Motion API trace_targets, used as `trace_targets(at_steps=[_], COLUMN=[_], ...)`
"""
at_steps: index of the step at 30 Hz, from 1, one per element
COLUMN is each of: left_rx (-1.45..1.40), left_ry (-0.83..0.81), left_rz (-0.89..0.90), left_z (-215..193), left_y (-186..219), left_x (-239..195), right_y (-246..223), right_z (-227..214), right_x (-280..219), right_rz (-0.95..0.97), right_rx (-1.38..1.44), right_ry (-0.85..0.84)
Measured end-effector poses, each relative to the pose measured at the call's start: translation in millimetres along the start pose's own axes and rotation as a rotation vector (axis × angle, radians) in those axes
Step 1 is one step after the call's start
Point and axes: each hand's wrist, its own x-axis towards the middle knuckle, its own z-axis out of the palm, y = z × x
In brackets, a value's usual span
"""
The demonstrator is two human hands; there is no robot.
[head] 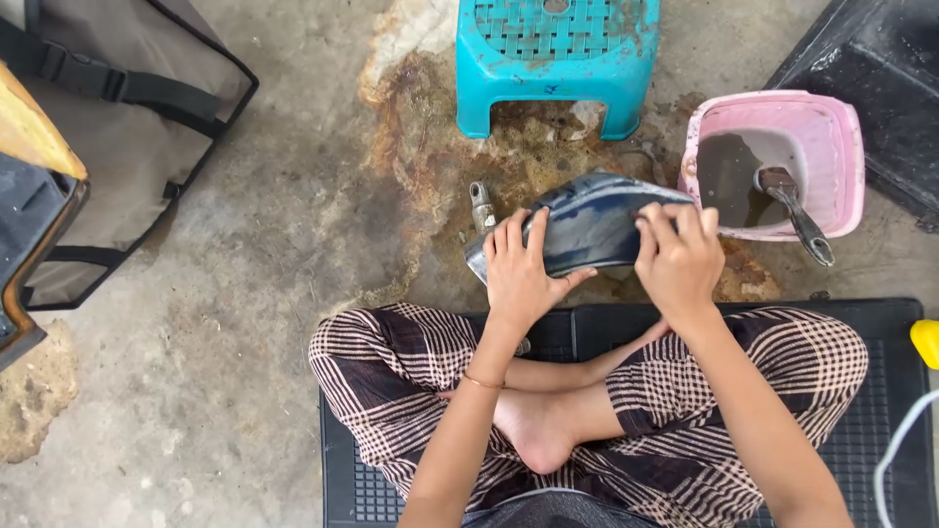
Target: Wet sanding a plastic car body panel by hand to prepare the surface for finishing.
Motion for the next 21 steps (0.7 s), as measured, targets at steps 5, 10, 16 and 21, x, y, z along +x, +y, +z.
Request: trace_targets(at_steps=[5, 10, 16, 21], left_rx=[0.001, -0.014, -0.043, -0.156], left_ry=[0.022, 0.057, -0.103, -0.189], left_rz=[0.009, -0.044, -0.108, -0.149], left_z=[1.0, 2.9, -1.1, 25.2], left_y=[-1.6, -1.0, -2.3, -18.9], left_x=[0.7, 2.5, 6.7, 6.8], right_y=[-30.3, -34.6, -44.8, -53.7], right_z=[2.3, -10.7, -6.6, -9.7], right_x=[-21.9, 1.5, 39.9, 56.7], right_rz=[-0.075, 0.031, 0.048, -0.067], right_rx=[0.071, 0.346, 0.552, 0.531], right_ry=[-0.05, -0.103, -0.059, 0.006])
